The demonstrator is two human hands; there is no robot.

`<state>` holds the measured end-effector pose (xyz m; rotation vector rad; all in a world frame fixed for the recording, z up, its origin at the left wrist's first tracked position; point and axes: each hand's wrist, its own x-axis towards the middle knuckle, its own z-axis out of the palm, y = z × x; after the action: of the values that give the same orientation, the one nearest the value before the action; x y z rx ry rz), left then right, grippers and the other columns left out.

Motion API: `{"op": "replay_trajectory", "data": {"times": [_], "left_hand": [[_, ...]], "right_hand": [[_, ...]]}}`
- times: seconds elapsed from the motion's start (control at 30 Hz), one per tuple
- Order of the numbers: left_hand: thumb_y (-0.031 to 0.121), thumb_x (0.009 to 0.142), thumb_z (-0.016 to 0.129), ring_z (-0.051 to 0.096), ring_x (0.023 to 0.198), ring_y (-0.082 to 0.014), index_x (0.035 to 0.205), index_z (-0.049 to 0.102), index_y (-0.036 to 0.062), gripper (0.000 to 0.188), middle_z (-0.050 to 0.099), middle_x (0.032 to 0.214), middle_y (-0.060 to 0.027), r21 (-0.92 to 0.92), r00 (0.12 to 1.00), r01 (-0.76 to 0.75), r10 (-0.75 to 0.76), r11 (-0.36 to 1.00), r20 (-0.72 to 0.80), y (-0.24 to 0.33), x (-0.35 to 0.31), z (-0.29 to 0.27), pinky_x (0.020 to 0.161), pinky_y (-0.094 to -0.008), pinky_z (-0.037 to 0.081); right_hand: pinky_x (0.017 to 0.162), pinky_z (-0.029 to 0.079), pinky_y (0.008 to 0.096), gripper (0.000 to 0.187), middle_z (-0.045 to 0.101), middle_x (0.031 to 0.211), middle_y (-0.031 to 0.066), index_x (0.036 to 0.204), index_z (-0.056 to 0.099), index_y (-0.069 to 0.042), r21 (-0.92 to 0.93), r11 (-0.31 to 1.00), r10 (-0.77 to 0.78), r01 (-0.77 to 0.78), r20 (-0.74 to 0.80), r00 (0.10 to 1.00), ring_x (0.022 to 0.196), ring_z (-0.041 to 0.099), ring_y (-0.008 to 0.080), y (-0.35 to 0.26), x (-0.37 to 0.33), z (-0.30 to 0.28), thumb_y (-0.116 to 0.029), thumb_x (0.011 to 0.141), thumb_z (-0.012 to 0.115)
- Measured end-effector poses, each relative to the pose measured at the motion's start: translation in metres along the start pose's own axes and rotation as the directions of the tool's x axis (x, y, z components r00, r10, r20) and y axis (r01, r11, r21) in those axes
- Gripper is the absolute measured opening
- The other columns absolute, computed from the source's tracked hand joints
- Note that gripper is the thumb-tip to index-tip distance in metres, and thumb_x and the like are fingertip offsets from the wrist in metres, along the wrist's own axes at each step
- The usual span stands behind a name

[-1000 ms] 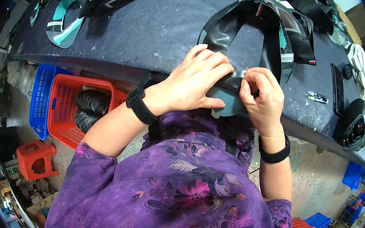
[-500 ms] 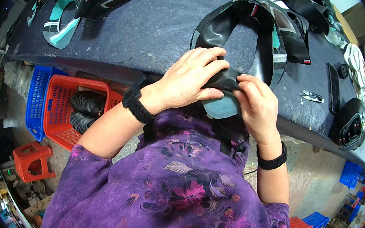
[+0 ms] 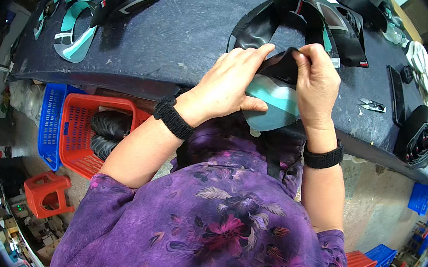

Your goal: Manually assembling and preparing leather shoe components at a workstation.

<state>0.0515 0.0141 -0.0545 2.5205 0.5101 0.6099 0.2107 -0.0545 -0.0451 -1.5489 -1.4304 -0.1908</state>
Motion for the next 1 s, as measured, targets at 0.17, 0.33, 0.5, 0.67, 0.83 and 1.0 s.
{"op": "replay_trajectory", "data": {"times": [0.17, 0.33, 0.5, 0.67, 0.83, 1.0], "left_hand": [[0.027, 0.057, 0.080, 0.048, 0.106, -0.0348, 0.134, 0.028, 0.0046, 0.095, 0.050, 0.115, -0.0178, -0.026, 1.000, 0.025, -0.025, 0.999, -0.004, 0.005, 0.002, -0.002, 0.093, -0.0395, 0.038], [0.019, 0.072, 0.069, 0.049, 0.109, -0.0343, 0.130, 0.033, 0.0020, 0.071, 0.051, 0.117, -0.0193, -0.103, 1.000, 0.005, -0.007, 0.995, -0.015, -0.008, 0.002, -0.008, 0.093, -0.0390, 0.039], [0.004, 0.074, 0.060, 0.054, 0.101, -0.0297, 0.115, 0.051, 0.0029, 0.042, 0.057, 0.110, -0.0158, -0.080, 0.996, 0.021, -0.028, 0.997, -0.081, -0.008, 0.004, -0.003, 0.087, -0.0358, 0.043], [-0.003, 0.065, 0.062, 0.054, 0.100, -0.0311, 0.103, 0.061, 0.0069, 0.039, 0.058, 0.108, -0.0122, 0.094, 0.977, -0.078, 0.095, 0.993, -0.192, -0.002, 0.002, 0.005, 0.086, -0.0377, 0.045], [-0.006, 0.062, 0.059, 0.053, 0.103, -0.0305, 0.105, 0.061, 0.0076, 0.045, 0.058, 0.109, -0.0128, 0.149, 0.974, -0.076, 0.105, 0.986, -0.200, 0.000, -0.003, 0.012, 0.087, -0.0376, 0.044], [-0.009, 0.060, 0.055, 0.051, 0.107, -0.0310, 0.108, 0.060, 0.0074, 0.051, 0.055, 0.114, -0.0139, 0.162, 0.982, -0.069, 0.096, 0.984, -0.161, 0.000, -0.005, 0.011, 0.091, -0.0376, 0.043]], "right_hand": [[0.059, 0.044, 0.0331, 0.008, 0.054, 0.070, 0.0123, 0.079, 0.051, -0.003, 0.025, 0.999, 0.023, -0.021, -0.056, 0.998, 0.064, 0.055, 0.0282, 0.002, 0.005, -0.006, -0.006, 0.080, 0.059], [0.059, 0.044, 0.0296, 0.009, 0.055, 0.070, 0.0111, 0.082, 0.054, -0.002, 0.075, 0.989, 0.122, -0.124, 0.038, 0.992, 0.063, 0.055, 0.0231, 0.007, -0.010, -0.014, -0.008, 0.081, 0.061], [0.071, 0.046, 0.0274, 0.018, 0.061, 0.083, 0.0099, 0.091, 0.058, -0.001, 0.291, 0.930, 0.162, -0.226, 0.227, 0.960, 0.078, 0.060, 0.0191, 0.014, -0.027, -0.028, -0.010, 0.077, 0.065], [0.092, 0.041, 0.0376, 0.046, 0.057, 0.110, 0.0135, 0.111, 0.055, -0.005, 0.156, 0.988, -0.054, -0.010, 0.397, 0.916, 0.106, 0.053, 0.0318, 0.016, -0.037, -0.034, 0.005, 0.066, 0.059], [0.093, 0.041, 0.0398, 0.042, 0.058, 0.110, 0.0117, 0.106, 0.060, -0.007, 0.043, 0.990, -0.137, 0.131, 0.385, 0.913, 0.109, 0.052, 0.0318, 0.020, -0.040, -0.031, 0.006, 0.067, 0.050], [0.093, 0.041, 0.0398, 0.039, 0.058, 0.111, 0.0113, 0.104, 0.061, -0.007, -0.043, 0.966, -0.221, 0.253, 0.362, 0.905, 0.108, 0.052, 0.0315, 0.022, -0.041, -0.030, 0.003, 0.068, 0.052]]}}
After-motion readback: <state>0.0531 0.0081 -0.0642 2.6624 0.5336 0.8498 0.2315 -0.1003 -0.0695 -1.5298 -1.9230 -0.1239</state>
